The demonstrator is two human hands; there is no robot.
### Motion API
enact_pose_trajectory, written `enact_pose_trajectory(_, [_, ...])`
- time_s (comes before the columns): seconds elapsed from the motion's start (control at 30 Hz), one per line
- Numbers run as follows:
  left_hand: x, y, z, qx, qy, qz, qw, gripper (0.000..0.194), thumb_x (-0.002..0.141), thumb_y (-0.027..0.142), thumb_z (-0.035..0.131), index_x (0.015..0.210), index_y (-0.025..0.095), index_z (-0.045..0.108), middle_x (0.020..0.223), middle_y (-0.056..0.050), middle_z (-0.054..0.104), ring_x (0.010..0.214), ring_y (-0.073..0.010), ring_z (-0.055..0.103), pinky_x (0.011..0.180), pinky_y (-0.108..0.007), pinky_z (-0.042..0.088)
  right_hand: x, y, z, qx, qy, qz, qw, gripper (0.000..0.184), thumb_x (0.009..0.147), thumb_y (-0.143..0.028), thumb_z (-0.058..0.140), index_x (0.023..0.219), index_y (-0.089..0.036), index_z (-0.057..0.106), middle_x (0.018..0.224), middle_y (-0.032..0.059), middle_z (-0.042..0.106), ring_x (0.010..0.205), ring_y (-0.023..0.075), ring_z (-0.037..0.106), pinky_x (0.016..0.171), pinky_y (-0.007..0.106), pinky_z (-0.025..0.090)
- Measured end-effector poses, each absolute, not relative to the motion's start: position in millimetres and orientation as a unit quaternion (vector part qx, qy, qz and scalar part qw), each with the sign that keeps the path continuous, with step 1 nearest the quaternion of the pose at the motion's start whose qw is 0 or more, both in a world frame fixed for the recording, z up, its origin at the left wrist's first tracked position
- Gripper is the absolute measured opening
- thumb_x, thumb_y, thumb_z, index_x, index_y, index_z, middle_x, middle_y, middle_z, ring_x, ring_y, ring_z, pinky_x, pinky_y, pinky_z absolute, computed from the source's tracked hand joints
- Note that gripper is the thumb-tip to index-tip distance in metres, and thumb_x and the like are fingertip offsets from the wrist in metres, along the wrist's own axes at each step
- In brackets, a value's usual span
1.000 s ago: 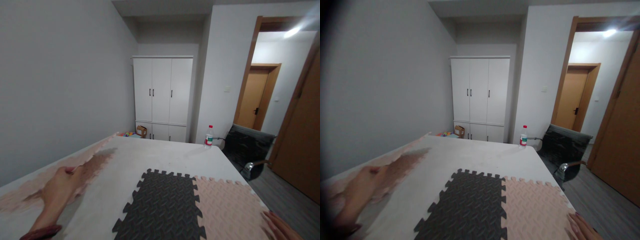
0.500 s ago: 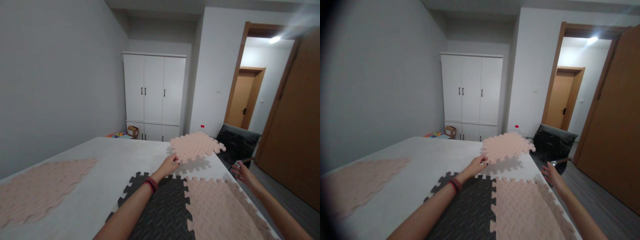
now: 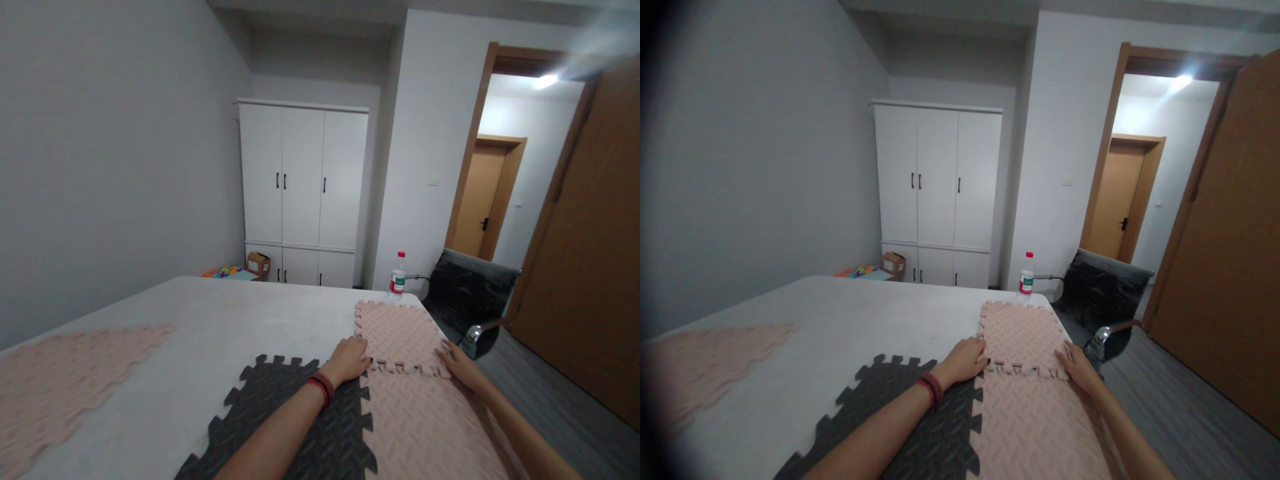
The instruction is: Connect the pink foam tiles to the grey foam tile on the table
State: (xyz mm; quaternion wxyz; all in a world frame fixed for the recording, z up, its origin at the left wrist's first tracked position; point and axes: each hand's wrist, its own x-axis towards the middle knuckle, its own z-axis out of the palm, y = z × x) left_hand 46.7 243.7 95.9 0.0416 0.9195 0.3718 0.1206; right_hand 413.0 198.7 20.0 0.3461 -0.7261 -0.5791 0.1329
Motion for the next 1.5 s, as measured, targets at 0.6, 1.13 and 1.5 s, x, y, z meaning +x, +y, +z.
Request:
enact_pose_trajectory(0.6, [70,234,78,0.947,0.291,0.132,-0.023,0.037,0.085,0.027,0.042,0.122,0.026,0.047,0.123,-0.01,0.049,0.113,-0.0277,0.042,0.097,-0.047,0.027,413,203,0,-0.801,-0.596,0.032,0.056,0.077,0.084,-0.064,0.015,0.143,-0.015,0.016,0.147,0.012,0.018,0.136,0.0248,0.009,0.109,0.045,0.018])
enact_pose_trajectory(1.13, [84,210,70,0.951,0.283,0.119,0.036,0.035,0.084,0.024,0.037,0.115,0.022,0.054,0.113,-0.014,0.055,0.11,-0.0303,0.046,0.084,-0.045,0.041,304,206,24,-0.843,-0.535,0.031,0.049,0.093,0.071,-0.082,0.018,0.143,-0.023,0.018,0.148,0.0163,0.01,0.135,0.0349,0.006,0.098,0.069,0.003])
enact_pose_trajectory(1.5, [71,194,74,0.929,0.304,0.09,0.193,0.061,0.083,0.062,0.033,0.135,0.029,0.037,0.147,-0.011,0.026,0.135,-0.0339,0.016,0.104,-0.057,0.015,311,208,12,-0.842,-0.534,0.035,0.066,0.083,0.077,-0.074,0.01,0.143,-0.025,0.014,0.148,0.0164,0.01,0.134,0.0352,0.007,0.098,0.069,-0.001])
